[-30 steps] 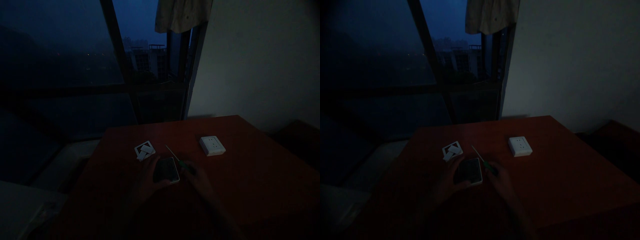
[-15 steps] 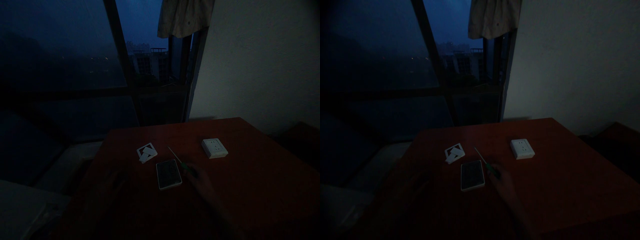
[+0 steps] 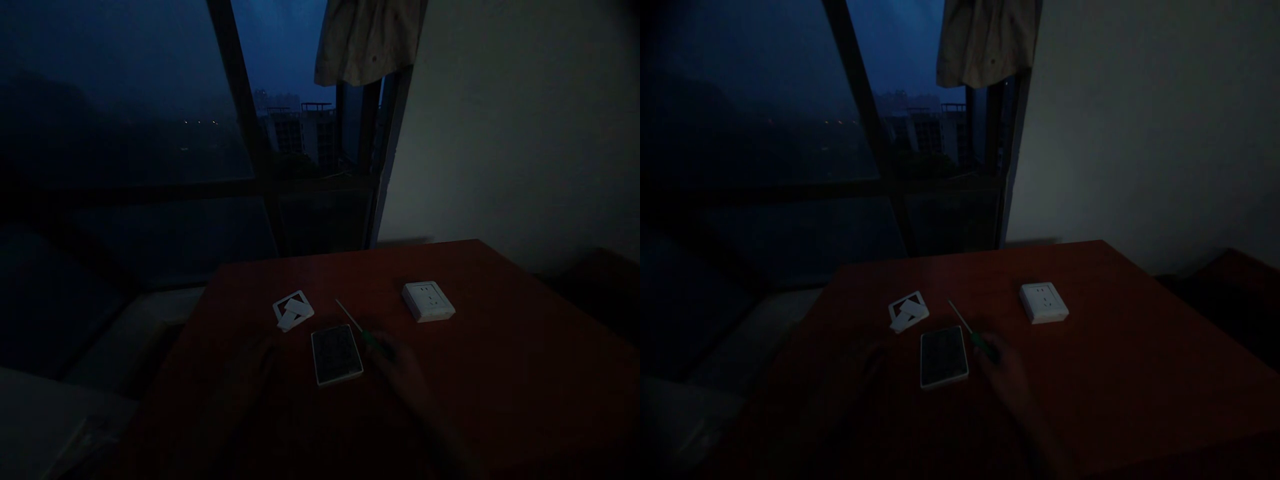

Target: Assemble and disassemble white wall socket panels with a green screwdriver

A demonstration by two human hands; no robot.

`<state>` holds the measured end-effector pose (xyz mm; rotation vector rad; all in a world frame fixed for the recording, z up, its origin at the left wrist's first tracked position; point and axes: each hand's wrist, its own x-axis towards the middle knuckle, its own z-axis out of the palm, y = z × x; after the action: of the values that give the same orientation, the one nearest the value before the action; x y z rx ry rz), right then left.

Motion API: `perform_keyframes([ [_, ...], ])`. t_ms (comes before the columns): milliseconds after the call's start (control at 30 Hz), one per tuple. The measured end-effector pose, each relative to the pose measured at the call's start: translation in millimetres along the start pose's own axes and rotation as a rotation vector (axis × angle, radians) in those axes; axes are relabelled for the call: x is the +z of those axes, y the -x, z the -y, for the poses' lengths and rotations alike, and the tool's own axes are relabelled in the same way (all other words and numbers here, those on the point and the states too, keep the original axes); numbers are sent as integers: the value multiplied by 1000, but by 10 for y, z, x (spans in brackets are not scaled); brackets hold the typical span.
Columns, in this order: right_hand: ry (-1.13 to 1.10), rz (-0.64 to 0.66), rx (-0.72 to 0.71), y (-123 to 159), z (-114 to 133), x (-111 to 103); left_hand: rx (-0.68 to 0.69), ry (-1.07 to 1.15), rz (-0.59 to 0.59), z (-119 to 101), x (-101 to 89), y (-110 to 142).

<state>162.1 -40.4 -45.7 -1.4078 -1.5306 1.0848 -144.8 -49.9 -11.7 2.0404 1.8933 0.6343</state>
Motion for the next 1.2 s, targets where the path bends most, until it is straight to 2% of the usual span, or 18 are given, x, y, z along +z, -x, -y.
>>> perform_keyframes([
  [233,-22,25,3,1,20,1,-16,50,-33,-39,4,-17],
  [467,-16,15,25,8,24,-2,-27,105,-75,-83,-80,-27],
  [633,15,1,31,4,8,-3,2,212,-29,-326,-66,-69],
  [900,-31,14,-4,1,5,-7,227,242,69,-877,101,-232],
  [1200,-45,3,-3,2,62,-1,346,135,110,-1003,288,-337],
])
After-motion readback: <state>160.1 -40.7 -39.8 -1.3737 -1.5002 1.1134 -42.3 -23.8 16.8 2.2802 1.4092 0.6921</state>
